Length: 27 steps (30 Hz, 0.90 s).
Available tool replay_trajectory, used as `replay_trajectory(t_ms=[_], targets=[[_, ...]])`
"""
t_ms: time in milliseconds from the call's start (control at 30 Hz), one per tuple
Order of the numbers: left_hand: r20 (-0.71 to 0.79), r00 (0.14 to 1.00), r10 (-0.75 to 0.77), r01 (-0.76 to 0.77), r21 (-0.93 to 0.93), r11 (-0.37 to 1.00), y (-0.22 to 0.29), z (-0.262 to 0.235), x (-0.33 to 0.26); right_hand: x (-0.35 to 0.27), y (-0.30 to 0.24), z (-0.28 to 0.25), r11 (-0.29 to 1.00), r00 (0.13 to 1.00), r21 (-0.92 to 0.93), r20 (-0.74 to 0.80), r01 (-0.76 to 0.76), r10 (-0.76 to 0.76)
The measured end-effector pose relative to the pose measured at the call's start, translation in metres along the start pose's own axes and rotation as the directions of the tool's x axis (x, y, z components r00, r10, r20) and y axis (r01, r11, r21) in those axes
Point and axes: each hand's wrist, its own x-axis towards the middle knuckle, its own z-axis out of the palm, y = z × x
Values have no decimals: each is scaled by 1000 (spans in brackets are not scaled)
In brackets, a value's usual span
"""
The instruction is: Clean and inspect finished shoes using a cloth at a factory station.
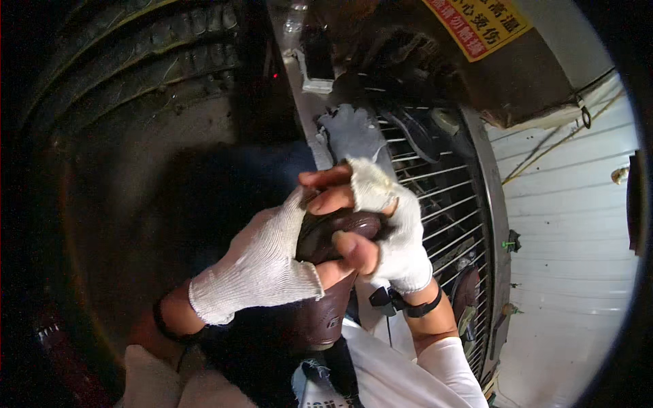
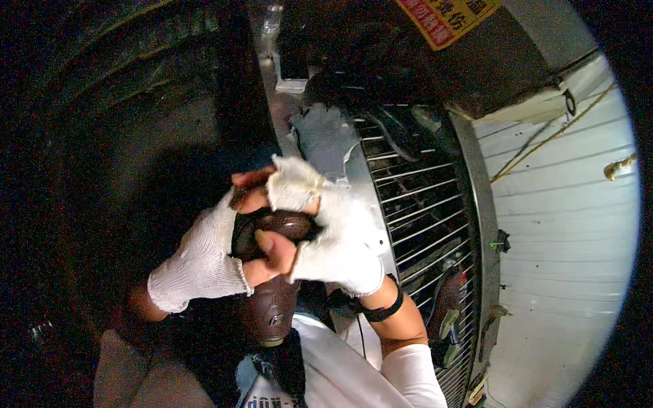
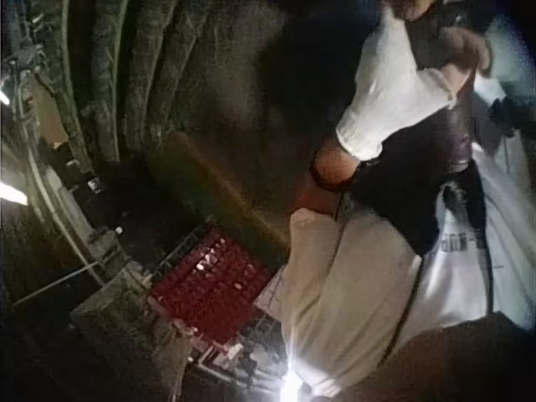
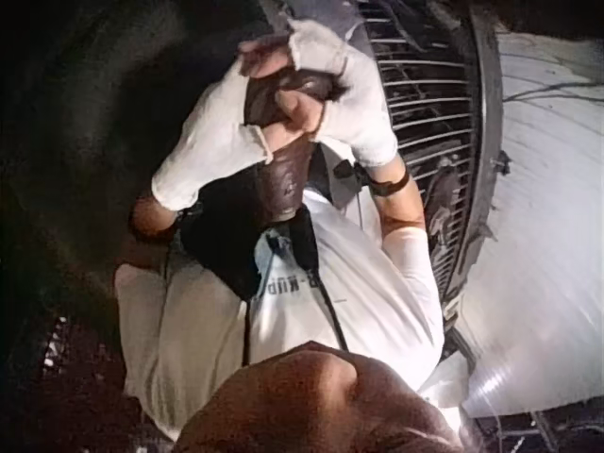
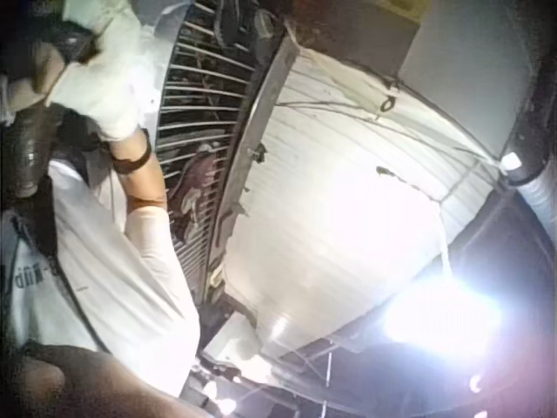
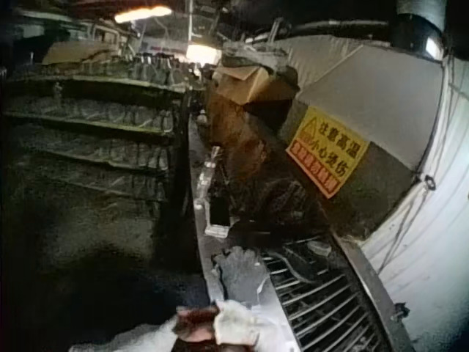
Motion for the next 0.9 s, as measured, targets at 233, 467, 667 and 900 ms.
replay_trajectory(t_ms=[233, 467, 667, 900], targets=[[-576, 816, 52, -126, -89, 988, 12, -32, -14, -59, 28, 69, 885, 890, 461, -371, -71, 265], [-495, 865, 79, -22, 120, 993, 5, -12, -39, -81, 24, 61, 855, 844, 206, -166, -475, 509], [-186, 977, -103, 90, -74, 993, -15, 14, -76, -83, 22, 30, 685, 699, 369, -120, -628, 705], [-333, 933, 139, -221, -223, 949, -17, 3, -43, -91, 29, 85, 990, 925, 101, -356, -100, 130]])
